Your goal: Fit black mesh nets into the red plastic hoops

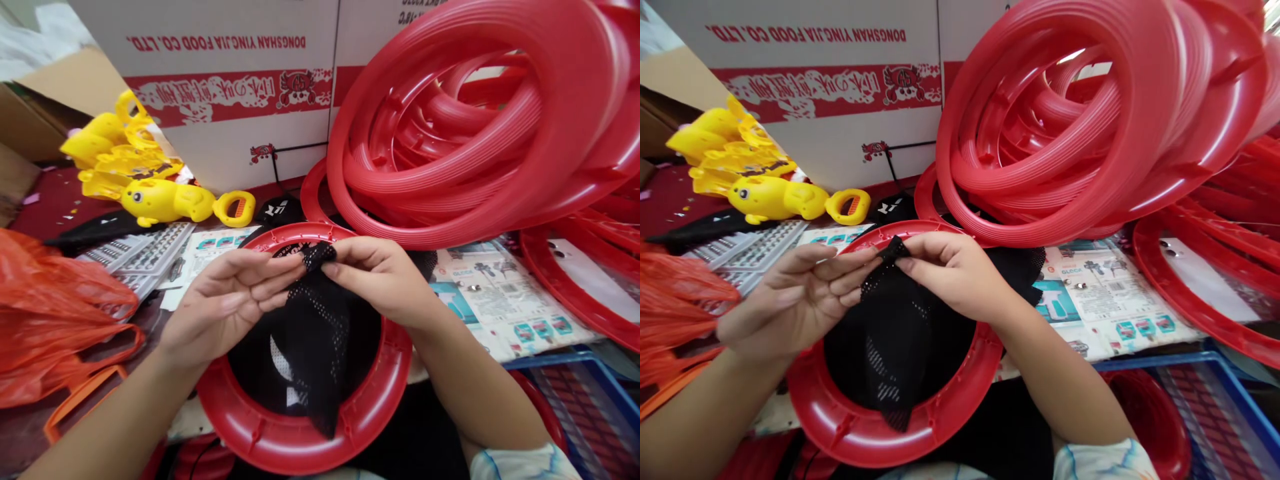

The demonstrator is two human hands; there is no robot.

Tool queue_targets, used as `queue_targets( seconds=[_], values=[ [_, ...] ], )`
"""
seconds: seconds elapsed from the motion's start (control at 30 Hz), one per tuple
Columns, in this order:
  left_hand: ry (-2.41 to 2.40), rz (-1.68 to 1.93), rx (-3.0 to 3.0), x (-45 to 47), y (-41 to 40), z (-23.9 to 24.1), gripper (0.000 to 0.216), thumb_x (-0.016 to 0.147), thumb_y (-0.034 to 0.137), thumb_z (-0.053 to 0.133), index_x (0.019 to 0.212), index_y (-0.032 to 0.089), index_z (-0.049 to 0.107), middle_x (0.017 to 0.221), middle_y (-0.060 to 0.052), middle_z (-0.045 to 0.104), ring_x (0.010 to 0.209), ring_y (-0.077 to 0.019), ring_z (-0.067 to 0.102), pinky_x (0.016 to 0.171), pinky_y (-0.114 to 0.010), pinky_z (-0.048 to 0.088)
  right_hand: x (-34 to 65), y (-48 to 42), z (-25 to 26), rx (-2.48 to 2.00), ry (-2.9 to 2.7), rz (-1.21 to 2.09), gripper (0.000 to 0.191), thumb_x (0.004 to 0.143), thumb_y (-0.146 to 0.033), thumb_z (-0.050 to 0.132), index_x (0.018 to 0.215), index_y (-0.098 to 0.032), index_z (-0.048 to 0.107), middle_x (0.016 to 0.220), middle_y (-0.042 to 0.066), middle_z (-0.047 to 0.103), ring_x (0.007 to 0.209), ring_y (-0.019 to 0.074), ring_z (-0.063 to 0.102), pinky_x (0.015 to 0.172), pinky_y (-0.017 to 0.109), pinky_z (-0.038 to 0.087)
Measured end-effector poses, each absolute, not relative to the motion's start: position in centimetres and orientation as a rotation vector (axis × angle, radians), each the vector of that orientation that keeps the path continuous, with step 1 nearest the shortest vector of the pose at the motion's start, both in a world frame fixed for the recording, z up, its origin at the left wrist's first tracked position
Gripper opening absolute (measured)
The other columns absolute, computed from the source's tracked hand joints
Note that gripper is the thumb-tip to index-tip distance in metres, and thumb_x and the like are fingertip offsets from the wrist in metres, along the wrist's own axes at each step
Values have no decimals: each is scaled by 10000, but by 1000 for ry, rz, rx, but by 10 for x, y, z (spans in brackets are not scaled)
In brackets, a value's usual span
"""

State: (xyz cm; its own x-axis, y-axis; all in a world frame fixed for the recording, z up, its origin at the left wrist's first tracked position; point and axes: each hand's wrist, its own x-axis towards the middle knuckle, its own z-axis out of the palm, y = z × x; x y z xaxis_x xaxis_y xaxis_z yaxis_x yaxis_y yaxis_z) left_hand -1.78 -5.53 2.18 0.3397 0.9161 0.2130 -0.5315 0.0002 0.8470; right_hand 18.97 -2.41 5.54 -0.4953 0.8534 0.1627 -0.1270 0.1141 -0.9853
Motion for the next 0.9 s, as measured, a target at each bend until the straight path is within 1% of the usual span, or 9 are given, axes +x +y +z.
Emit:
queue_targets(
  seconds=[0.1, 0.13, 0.23, 0.33, 0.4, 0.53, 0.7, 0.8, 0.9],
  values=[
    [714, 1355, 1104, -12, -51, 15, 244, 788, 87, 642, 947, 267, 687, 919, 16, 721, 817, -116, 680, 681, -167, 548, 193, -25, 58, -639, -1506, 1601, 68, 790, -204, 668, 836, -155, 662, 822, -6, 639, 763, 87, 575, 748, 213, 470],
    [770, 1351, 1157, -11, -51, 13, 277, 768, 81, 666, 969, 269, 682, 937, 18, 709, 827, -107, 665, 708, -164, 540, 194, -26, 59, -626, -1516, 1631, 85, 794, -221, 671, 843, -153, 659, 821, -3, 636, 769, 89, 576, 748, 210, 471],
    [839, 1176, 1345, -9, -52, 8, 455, 726, 128, 728, 1130, 309, 626, 1177, -2, 634, 1078, -151, 589, 886, -202, 491, 194, -30, 61, -590, -1598, 1691, 103, 825, -246, 649, 844, -146, 652, 837, 5, 625, 798, 93, 577, 768, 205, 470],
    [884, 1020, 1449, -11, -57, 7, 606, 703, 155, 754, 1223, 384, 545, 1226, 14, 598, 1146, -184, 554, 893, -229, 480, 192, -32, 61, -524, -1685, 1742, 94, 854, -226, 609, 872, -142, 647, 874, 10, 616, 831, 94, 572, 797, 206, 465],
    [911, 986, 1502, -13, -59, 8, 571, 686, 172, 767, 1184, 371, 573, 1135, 12, 625, 1085, -192, 580, 875, -249, 482, 192, -33, 60, -477, -1715, 1758, 75, 861, -183, 584, 887, -141, 640, 878, 4, 607, 838, 83, 564, 816, 197, 453],
    [935, 965, 1674, -19, -57, 9, 287, 716, 243, 736, 992, 265, 658, 1032, -29, 629, 1002, -220, 580, 894, -326, 464, 194, -32, 60, -460, -1734, 1723, 89, 864, -113, 538, 882, -147, 618, 856, -15, 580, 821, 63, 544, 827, 180, 437],
    [936, 849, 1979, -25, -56, 10, 589, 753, 233, 706, 1279, 332, 461, 1297, -48, 528, 1285, -250, 401, 1096, -403, 290, 196, -29, 62, -365, -2002, 1665, 112, 880, -172, 509, 892, -100, 594, 829, 34, 585, 800, 108, 555, 797, 240, 458],
    [849, 753, 1985, -24, -59, 11, 635, 810, 221, 639, 1361, 315, 336, 1283, -81, 538, 1177, -216, 524, 983, -329, 422, 196, -26, 62, -225, -2213, 1617, 177, 891, -200, 493, 876, -67, 609, 816, 71, 610, 816, 139, 573, 803, 275, 465],
    [893, 717, 1996, -22, -59, 14, 493, 818, 220, 613, 1275, 258, 432, 1101, -61, 631, 979, -178, 617, 821, -256, 491, 195, -25, 61, -208, -2294, 1533, 177, 879, -195, 527, 901, -51, 627, 867, 98, 640, 864, 153, 593, 843, 288, 464]
  ],
)
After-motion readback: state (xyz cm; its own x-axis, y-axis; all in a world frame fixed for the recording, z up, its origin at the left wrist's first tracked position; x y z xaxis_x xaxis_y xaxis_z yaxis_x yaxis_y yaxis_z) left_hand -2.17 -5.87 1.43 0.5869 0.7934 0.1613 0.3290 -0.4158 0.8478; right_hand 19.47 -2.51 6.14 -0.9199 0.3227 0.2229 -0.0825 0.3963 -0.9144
